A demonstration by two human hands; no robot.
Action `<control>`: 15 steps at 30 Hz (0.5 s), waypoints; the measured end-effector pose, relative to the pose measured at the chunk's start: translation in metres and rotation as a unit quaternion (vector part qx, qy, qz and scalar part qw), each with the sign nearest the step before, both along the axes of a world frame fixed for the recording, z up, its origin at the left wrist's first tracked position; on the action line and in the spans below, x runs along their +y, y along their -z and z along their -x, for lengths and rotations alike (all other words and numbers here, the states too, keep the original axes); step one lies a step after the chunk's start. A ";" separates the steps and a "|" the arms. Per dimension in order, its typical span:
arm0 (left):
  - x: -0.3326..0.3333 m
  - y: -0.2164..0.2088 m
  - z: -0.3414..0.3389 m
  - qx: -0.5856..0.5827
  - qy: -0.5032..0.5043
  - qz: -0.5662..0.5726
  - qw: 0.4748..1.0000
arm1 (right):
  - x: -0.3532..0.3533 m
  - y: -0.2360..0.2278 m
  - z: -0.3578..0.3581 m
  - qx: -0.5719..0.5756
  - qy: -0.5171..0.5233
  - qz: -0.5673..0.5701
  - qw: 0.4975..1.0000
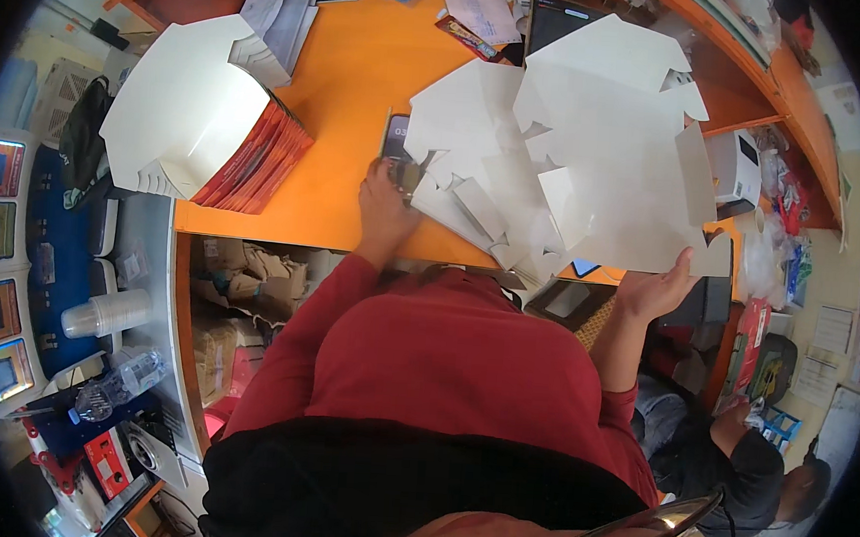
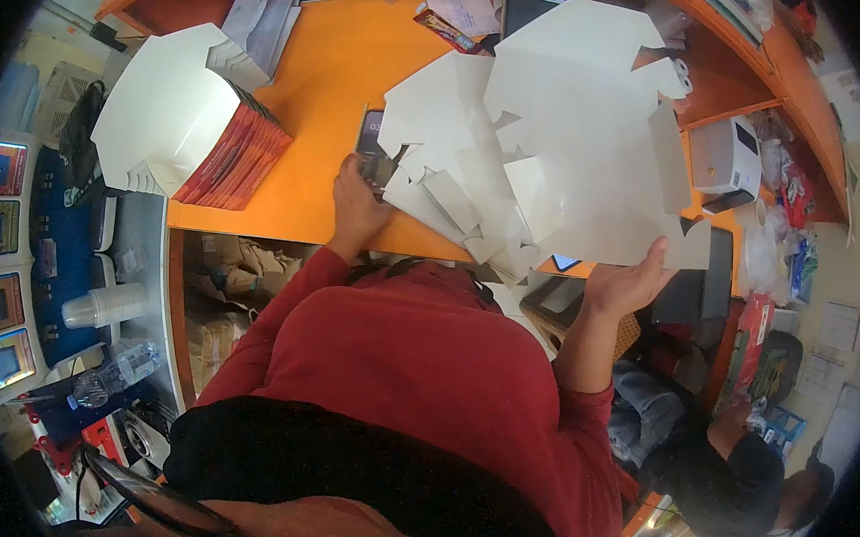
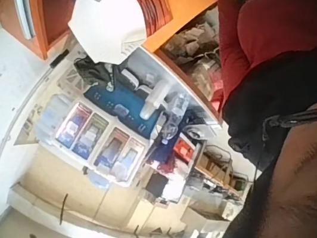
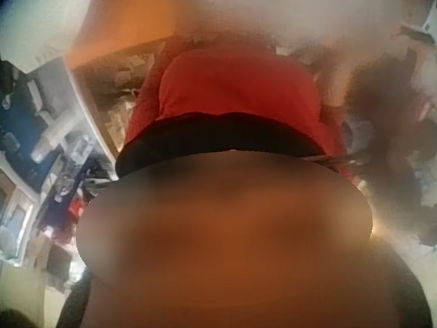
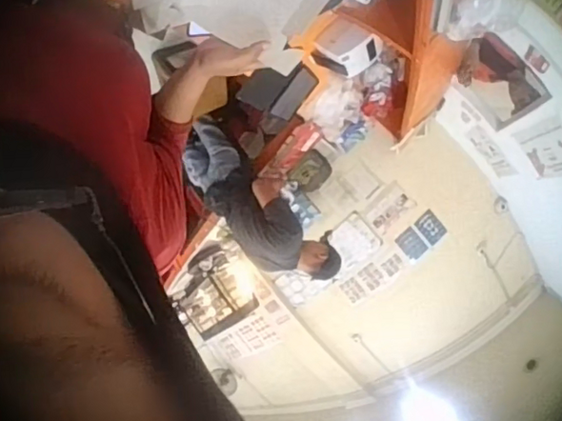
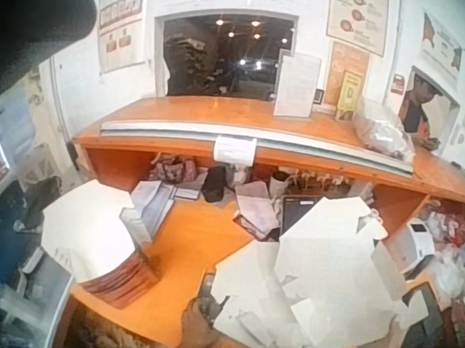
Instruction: The person assembles cardboard takeout boxes by hand at a counter, inserts small green leaflets, and places snack items inside the completed boxes.
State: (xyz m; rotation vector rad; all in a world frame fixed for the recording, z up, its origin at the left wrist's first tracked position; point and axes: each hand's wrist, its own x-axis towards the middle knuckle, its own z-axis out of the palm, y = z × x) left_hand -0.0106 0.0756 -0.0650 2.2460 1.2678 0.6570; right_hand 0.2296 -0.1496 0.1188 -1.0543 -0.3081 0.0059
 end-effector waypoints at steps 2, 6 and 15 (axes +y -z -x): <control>0.008 -0.015 0.011 -0.039 -0.025 0.086 0.995 | -0.001 -0.001 0.001 -0.009 -0.012 0.008 1.000; 0.021 0.006 0.041 -0.082 -0.054 -0.038 0.994 | -0.013 0.009 -0.004 -0.029 -0.070 0.041 0.996; -0.027 -0.149 -0.032 -0.344 0.308 0.464 0.756 | 0.024 0.041 0.050 -0.399 -0.110 0.219 0.884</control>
